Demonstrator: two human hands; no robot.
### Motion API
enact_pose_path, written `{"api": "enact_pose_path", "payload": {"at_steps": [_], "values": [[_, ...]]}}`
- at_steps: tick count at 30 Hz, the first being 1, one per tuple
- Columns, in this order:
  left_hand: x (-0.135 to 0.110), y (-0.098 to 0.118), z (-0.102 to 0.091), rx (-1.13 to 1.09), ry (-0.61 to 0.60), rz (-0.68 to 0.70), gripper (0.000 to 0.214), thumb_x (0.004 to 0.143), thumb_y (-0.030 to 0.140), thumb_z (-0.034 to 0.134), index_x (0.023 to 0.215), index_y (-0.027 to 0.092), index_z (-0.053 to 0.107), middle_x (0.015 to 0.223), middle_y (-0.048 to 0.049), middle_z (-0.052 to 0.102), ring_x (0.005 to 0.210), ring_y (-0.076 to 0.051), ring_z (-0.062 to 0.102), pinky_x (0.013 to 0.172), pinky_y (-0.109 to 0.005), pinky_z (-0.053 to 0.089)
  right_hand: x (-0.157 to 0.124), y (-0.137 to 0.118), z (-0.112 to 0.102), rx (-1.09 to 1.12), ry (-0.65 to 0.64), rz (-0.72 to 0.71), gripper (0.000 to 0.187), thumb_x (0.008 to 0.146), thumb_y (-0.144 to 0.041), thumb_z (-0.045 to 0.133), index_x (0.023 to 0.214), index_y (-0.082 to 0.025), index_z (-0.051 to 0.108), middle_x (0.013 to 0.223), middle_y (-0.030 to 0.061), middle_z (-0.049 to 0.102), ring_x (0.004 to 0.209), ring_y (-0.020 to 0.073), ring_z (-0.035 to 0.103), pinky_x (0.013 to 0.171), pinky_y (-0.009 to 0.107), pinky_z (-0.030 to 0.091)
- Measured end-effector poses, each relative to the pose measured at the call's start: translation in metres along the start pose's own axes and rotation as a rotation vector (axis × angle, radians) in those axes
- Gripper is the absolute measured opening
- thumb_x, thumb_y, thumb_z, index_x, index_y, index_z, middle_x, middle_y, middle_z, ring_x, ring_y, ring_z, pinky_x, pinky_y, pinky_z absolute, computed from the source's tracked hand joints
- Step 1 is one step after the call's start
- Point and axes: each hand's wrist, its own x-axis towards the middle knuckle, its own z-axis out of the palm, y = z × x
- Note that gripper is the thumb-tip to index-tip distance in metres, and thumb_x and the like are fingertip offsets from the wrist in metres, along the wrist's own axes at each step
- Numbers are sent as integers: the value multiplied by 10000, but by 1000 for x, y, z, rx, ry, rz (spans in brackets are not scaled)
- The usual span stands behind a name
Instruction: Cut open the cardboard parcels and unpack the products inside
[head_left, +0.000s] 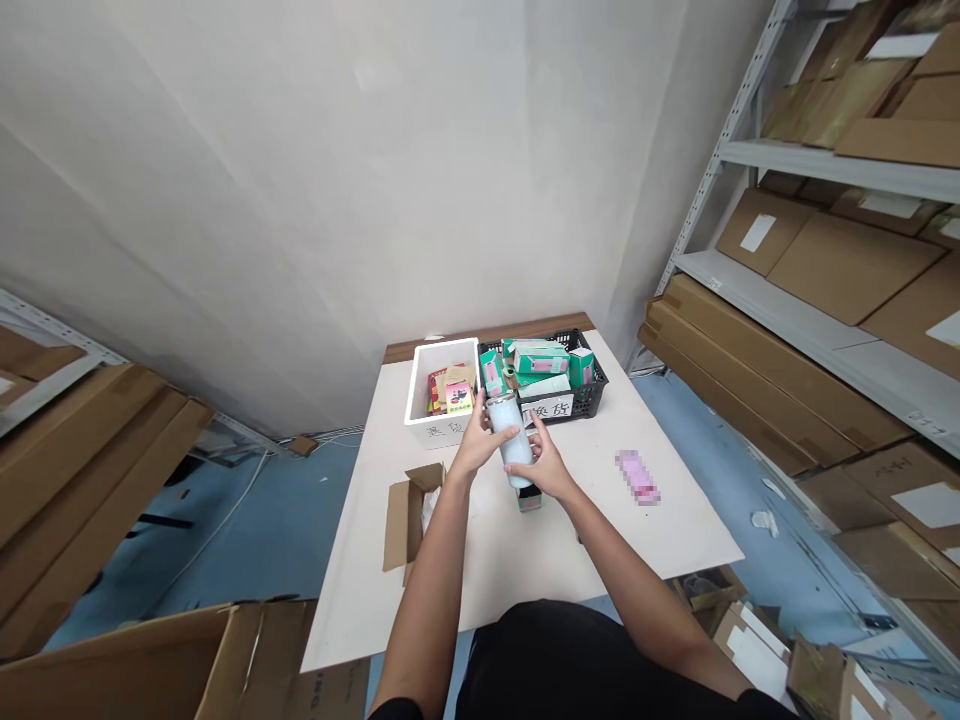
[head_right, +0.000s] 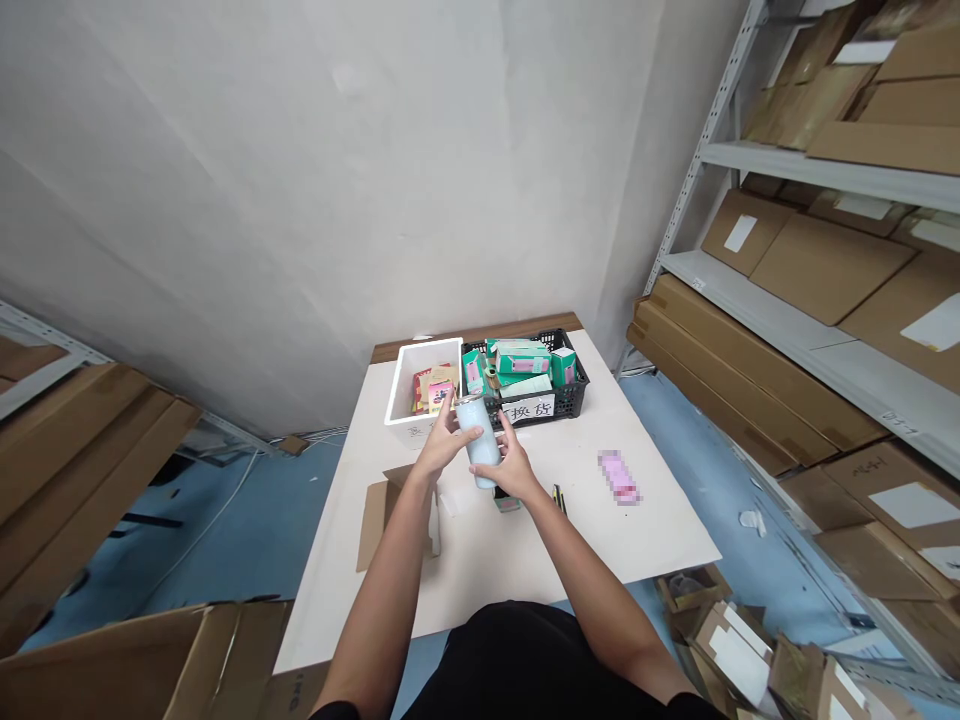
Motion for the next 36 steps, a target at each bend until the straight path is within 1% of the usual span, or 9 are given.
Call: {"api": "enact_pose_path", "payload": {"at_steps": [5,10,15,19,22,25,28,31,36], "values": [[-1,2,2,-41,-38,-60,1335,701,406,959,1721,299,105,1291,-118,717,1094,-236,700,1004,-436,565,-1,2,-1,48,-71,18,1308,692,-373,916,1714,-370,101,1216,57,650,1036,239,687,930,419,568],[0,1,2,21,19,-29,1330,670,358,981,1715,305,161,1360,-129,683,1153,-249,682,1033,-426,550,0,1,-3,-53,13,4,1344,619,-364,962,1707,-355,172,1151,39,632,945,225,669,865,408,583],[2,-4,1,-74,-48,-37,1265,730,393,942,1714,318,150,1370,-124,687,1131,-243,698,1037,-443,551,0,3,-5,31,-83,13,1241,722,-333,871,1707,-394,118,1176,37,638,991,224,686,908,423,579],[4,-8,2,7,16,39,1169,742,419,931,1693,300,261,1434,-120,647,1230,-262,659,1094,-438,518,1,10,-7,-30,-30,-7,1255,687,-307,888,1703,-388,155,1176,40,627,1002,231,680,915,426,576],[5,-14,5,20,-19,55,1109,770,416,902,1685,301,285,1434,-115,649,1241,-264,656,1085,-436,523,3,21,-10,-8,-73,4,1249,676,-308,885,1694,-412,167,1284,57,607,1074,237,673,944,426,566],[5,-23,8,73,-29,60,1039,792,415,875,1669,300,330,1496,-126,604,1276,-274,634,1070,-435,527,4,36,-14,-10,-40,21,1205,672,-295,859,1684,-398,214,1276,62,597,1017,224,673,889,408,576],[7,-34,8,179,-11,77,873,796,434,862,1574,280,498,1529,-132,572,1289,-288,613,1055,-439,528,3,49,-19,-47,23,26,1173,667,-304,857,1674,-373,259,1228,55,596,959,213,660,846,394,578],[9,-45,8,204,-79,100,657,813,463,837,1407,248,655,1466,-135,618,1251,-290,627,1040,-441,530,0,58,-22,-78,53,32,1160,641,-308,871,1654,-369,308,1236,54,584,963,213,647,845,393,571],[8,-57,10,238,-22,137,541,861,492,780,1340,261,679,1419,-121,618,1239,-275,619,1018,-409,525,-1,77,-37,29,30,54,1070,645,-284,803,1617,-363,362,1254,61,606,1054,234,653,898,401,555]]}}
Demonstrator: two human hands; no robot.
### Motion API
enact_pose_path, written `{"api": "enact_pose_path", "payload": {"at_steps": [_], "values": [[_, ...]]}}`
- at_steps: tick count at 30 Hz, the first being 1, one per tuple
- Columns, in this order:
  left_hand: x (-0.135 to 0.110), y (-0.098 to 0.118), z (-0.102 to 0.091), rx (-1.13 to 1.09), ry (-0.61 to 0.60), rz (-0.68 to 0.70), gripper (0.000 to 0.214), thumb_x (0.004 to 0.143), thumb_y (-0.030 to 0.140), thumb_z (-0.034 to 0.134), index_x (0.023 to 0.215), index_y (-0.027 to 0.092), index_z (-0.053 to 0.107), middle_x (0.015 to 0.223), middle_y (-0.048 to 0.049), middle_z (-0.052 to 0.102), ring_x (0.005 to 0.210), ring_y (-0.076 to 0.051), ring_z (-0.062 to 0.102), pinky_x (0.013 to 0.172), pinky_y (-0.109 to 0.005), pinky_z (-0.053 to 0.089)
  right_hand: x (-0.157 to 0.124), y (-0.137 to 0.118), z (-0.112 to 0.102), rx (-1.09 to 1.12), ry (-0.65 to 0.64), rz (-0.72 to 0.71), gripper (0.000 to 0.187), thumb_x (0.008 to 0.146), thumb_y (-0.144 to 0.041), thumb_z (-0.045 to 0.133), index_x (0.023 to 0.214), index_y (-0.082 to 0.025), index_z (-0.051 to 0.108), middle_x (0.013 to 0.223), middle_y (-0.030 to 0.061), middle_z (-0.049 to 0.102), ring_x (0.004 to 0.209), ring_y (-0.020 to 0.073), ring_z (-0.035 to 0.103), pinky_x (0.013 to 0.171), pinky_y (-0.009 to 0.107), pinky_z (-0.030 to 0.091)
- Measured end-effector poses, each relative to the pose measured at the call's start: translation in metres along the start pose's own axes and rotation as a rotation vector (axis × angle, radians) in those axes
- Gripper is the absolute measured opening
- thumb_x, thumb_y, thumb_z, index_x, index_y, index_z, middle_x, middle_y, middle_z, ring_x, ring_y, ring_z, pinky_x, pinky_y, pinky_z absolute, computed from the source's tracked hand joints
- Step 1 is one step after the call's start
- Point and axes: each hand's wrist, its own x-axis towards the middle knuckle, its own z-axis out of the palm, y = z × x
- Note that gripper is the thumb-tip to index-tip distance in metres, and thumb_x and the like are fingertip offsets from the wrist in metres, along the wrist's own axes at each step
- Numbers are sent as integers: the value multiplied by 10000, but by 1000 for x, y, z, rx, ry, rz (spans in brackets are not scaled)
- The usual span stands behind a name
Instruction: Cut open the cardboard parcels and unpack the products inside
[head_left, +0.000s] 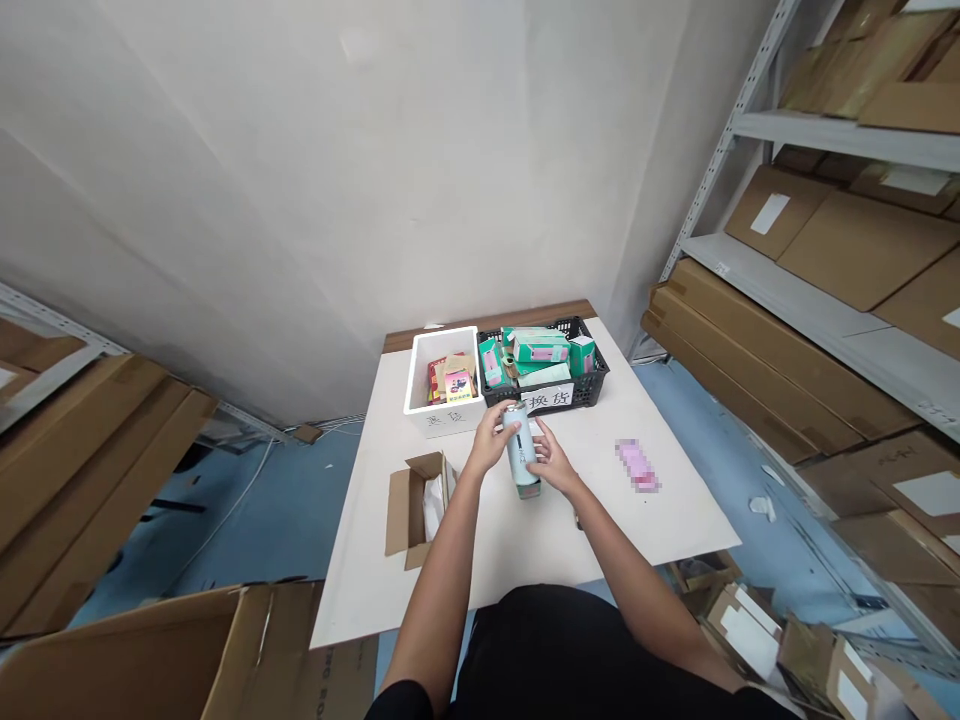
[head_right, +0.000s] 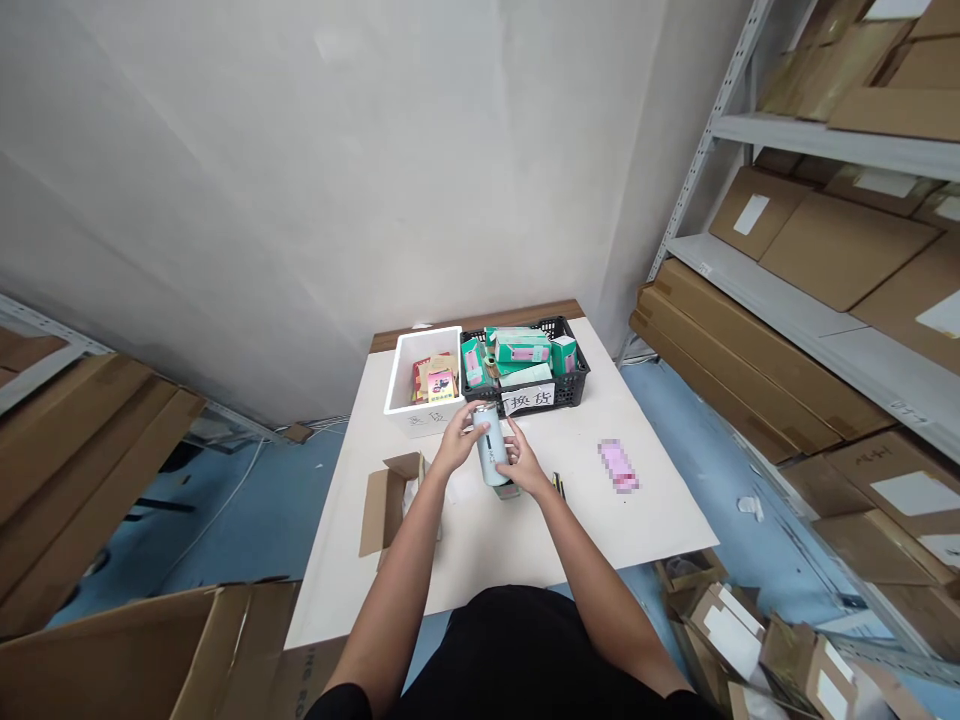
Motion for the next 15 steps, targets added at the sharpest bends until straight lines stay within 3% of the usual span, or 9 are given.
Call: {"api": "enact_pose_path", "payload": {"at_steps": [5,8,13,15], "values": [[-5,-8,4,52,125,33,462,913,491,721,1326,288,680,1448,-119,563,1314,-291,548,996,-391,518,1,45,-26,-113,226,181,807,633,-348,750,1418,-282,574,1176,60,649,1009,238,664,967,457,533],[-6,-17,11,22,150,37,437,903,509,732,1266,268,702,1449,-135,544,1338,-304,522,1001,-386,514,-4,72,-29,-204,235,311,732,560,-379,817,1261,-242,659,1130,58,676,949,241,679,931,458,543],[-16,-42,24,-12,140,-11,457,875,542,747,1222,247,701,1437,-149,538,1331,-314,518,994,-403,515,-8,99,-19,-319,263,247,254,637,-436,723,787,-238,667,883,35,731,940,271,690,912,428,544],[-22,-53,25,-7,153,-30,454,880,546,739,1218,246,695,1428,-145,544,1337,-307,514,1016,-403,503,-8,105,-17,-344,307,258,216,671,-452,674,690,-244,618,782,25,712,862,261,685,856,404,554]]}}
